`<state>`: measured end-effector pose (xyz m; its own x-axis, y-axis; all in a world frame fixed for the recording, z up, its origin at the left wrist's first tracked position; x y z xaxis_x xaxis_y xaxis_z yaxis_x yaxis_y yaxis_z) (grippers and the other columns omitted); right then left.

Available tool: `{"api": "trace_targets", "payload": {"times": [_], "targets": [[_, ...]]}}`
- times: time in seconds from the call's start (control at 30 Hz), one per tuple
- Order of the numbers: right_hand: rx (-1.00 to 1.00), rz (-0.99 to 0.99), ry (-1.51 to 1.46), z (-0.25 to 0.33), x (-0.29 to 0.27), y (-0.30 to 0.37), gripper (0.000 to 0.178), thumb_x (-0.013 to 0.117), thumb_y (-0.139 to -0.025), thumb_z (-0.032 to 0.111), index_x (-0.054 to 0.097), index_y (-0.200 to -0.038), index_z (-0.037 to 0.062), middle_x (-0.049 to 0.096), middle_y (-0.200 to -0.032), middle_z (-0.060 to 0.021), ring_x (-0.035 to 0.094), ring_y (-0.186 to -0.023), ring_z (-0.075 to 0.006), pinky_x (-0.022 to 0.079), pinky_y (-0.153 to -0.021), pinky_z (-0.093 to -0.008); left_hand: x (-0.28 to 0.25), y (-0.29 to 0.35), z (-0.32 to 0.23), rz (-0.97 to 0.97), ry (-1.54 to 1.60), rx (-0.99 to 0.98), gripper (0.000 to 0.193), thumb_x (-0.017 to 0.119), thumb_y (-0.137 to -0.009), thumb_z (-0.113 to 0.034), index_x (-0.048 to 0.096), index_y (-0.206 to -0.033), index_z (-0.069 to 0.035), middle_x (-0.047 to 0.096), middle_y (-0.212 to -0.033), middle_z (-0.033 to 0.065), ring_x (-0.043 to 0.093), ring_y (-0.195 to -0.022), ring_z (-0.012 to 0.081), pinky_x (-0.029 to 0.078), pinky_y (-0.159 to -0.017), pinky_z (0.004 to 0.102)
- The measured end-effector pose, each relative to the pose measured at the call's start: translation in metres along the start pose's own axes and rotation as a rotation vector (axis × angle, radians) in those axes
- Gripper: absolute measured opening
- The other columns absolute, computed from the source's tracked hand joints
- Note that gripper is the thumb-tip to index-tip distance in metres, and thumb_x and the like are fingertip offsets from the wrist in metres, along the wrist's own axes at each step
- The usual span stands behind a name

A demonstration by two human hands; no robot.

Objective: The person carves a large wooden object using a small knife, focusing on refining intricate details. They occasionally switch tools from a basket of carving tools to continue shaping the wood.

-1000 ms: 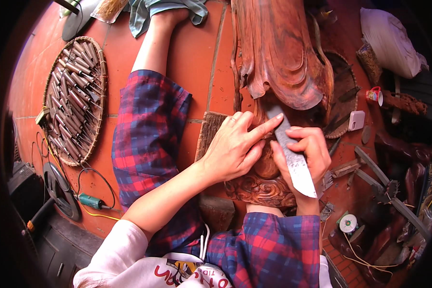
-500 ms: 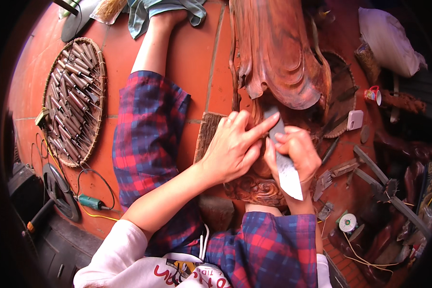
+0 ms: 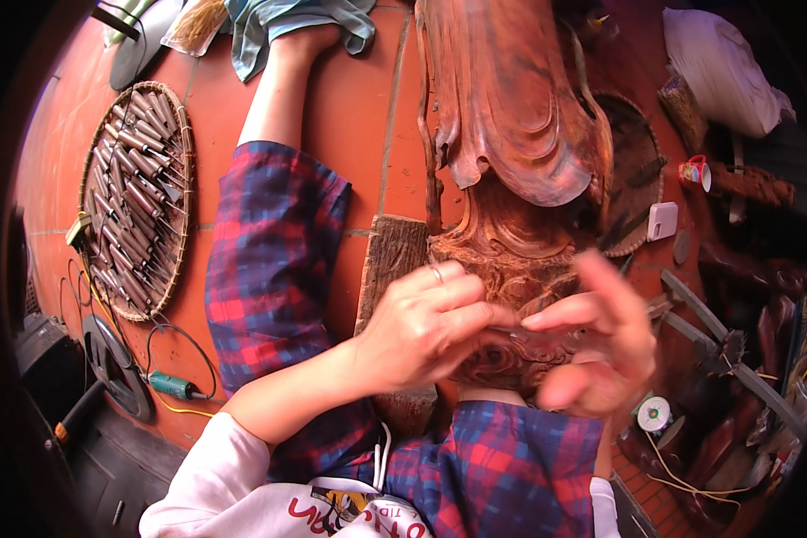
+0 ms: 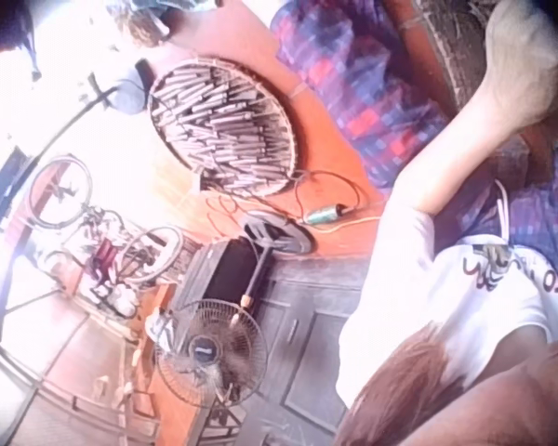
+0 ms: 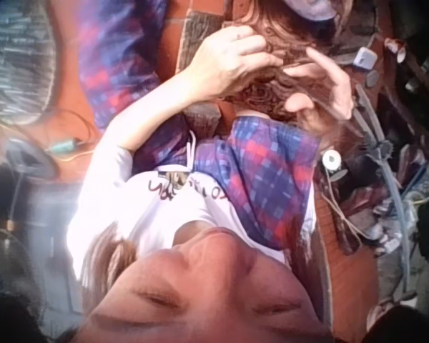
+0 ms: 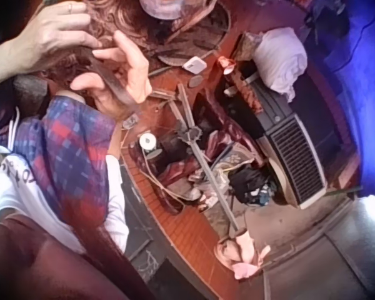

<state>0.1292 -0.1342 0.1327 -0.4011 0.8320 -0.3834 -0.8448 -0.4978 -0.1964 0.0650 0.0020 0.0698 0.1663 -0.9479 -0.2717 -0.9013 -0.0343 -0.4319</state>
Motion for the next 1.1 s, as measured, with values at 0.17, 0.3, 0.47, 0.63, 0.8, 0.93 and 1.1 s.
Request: {"api": "trace_targets", "payload": {"times": [0.17,0.3,0.47,0.63,0.8,0.93,1.1], "targets": [[-0.162,0.03,0.611,0.0,-0.005,0.002,0.04,0.065,-0.086,-0.003,0.071,-0.124,0.0066,0.066,-0.096,-0.0092,0.066,-0.073,-0.0168,0.054,-0.063,-0.0287,0.026,0.014,0.011,0.297,0.779,-0.522,0.024,0.075,-0.092,-0.021,0.069,-0.088,0.002,0.065,-0.074,0.0139,0.065,-0.067,0.0204,0.049,-0.063,0.0392],[-0.382,0.137,0.774,0.004,0.023,0.002,0.051,0.077,-0.058,0.0,0.081,-0.108,0.0119,0.058,-0.087,-0.0043,0.061,-0.067,-0.0194,0.051,-0.057,-0.0329,0.029,0.03,0.026,0.565,0.832,-0.617,0.028,0.066,-0.1,-0.025,0.071,-0.095,0.003,0.069,-0.075,0.007,0.064,-0.068,0.0102,0.052,-0.065,0.0309],[-0.513,0.257,0.681,0.006,0.035,0.008,0.046,0.073,-0.055,0.013,0.081,-0.1,0.0072,0.049,-0.075,-0.0007,0.055,-0.063,-0.0177,0.046,-0.054,-0.0329,-0.023,0.024,0.066,-0.141,0.194,-0.419,0.016,0.073,-0.092,-0.006,0.073,-0.107,-0.002,0.07,-0.09,0.0094,0.067,-0.081,0.0118,0.054,-0.069,0.0287],[-0.618,0.326,0.637,0.011,0.073,0.017,0.038,0.07,-0.064,0.016,0.078,-0.101,0.0122,0.057,-0.082,0.0021,0.057,-0.076,-0.0156,0.048,-0.061,-0.0287,-0.01,0.016,0.04,-0.221,0.126,-0.023,0.031,0.079,-0.073,-0.008,0.076,-0.104,-0.007,0.068,-0.101,0.0085,0.071,-0.088,0.0242,0.059,-0.074,0.0337],[-0.581,0.483,0.388,0.01,0.104,0.022,0.027,0.066,-0.071,0.026,0.07,-0.097,0.018,0.062,-0.102,0.0028,0.058,-0.102,-0.0163,0.037,-0.095,-0.0404,-0.01,0.013,0.056,-0.365,-0.056,-0.092,0.017,0.081,-0.078,-0.009,0.074,-0.093,-0.005,0.073,-0.091,0.0091,0.075,-0.087,0.0247,0.061,-0.074,0.0329],[-0.483,0.621,0.287,-0.003,0.123,0.028,0.02,0.077,-0.074,0.03,0.07,-0.088,0.0182,0.062,-0.095,0.0014,0.058,-0.096,-0.0185,0.037,-0.093,-0.042,-0.002,0.007,0.063,-0.471,-0.116,-0.055,0.024,0.084,-0.077,-0.014,0.075,-0.098,-0.005,0.075,-0.094,0.0081,0.074,-0.087,0.0247,0.059,-0.077,0.0344],[-0.305,0.664,0.296,-0.016,0.133,0.02,0.028,0.079,-0.072,0.035,0.066,-0.078,0.0106,0.059,-0.083,-0.0034,0.057,-0.092,-0.0235,0.039,-0.085,-0.0444,0.004,0.01,0.069,-0.431,-0.054,-0.09,0.038,0.087,-0.073,-0.019,0.074,-0.106,-0.005,0.075,-0.103,0.009,0.072,-0.092,0.0277,0.056,-0.084,0.0368]]}}
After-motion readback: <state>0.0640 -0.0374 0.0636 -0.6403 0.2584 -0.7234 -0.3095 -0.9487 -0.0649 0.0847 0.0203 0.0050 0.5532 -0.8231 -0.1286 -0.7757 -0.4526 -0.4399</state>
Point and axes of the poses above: each hand's wrist, its own y-axis away from the middle knuckle, its own x-axis out of the palm, z = x × y, the point moved 7 cm from there along -y, towards the middle knuckle
